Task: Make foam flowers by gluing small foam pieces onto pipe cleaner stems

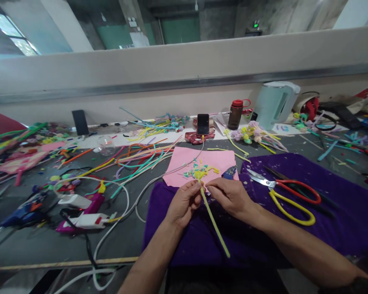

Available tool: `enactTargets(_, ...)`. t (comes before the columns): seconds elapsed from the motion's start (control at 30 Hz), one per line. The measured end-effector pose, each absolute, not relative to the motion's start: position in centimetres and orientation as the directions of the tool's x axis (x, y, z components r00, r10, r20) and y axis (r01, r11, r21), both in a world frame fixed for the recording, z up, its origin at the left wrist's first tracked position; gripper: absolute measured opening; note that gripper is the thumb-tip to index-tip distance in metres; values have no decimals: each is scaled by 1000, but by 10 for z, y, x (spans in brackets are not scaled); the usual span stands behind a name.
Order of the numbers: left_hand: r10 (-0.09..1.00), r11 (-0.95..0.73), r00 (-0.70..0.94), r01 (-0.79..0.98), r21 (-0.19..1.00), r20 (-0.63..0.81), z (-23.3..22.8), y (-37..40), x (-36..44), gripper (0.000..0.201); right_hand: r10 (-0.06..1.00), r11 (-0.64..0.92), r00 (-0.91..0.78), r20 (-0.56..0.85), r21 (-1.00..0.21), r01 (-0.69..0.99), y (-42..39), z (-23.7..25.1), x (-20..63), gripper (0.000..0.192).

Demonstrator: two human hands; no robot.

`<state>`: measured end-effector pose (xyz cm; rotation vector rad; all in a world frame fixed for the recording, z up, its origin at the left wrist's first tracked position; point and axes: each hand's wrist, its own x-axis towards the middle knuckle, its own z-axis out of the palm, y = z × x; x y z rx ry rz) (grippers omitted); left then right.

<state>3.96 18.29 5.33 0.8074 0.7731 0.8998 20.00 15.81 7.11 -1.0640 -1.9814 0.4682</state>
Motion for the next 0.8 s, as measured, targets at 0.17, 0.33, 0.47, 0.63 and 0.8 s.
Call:
enactTargets(0.17, 907, 373, 340, -379, 847, -247, 52, 183, 40, 20, 921, 366, -319, 224, -777, 512, 164, 68, 195, 19)
enactTargets(0.33, 910, 360, 334, -345, 867, -245, 52, 183, 40, 19, 921, 360, -311, 232, -813, 457, 163, 67, 193, 19)
enactTargets(0.47, 908, 377, 318, -344, 860, -271, 53, 182, 41, 19, 914, 378, -323, 248, -808, 451, 162, 66, 192, 23)
enactTargets(0.63, 906, 380, 324, -338, 861, -272, 53, 180, 42, 20, 923, 328, -336, 188, -840, 432, 161, 65, 191, 23)
enactTargets(0.8, 902, 377, 342, -321, 869, -265, 54, 180, 41, 20, 916, 307, -378, 137, -846, 436, 159, 67, 190, 26)
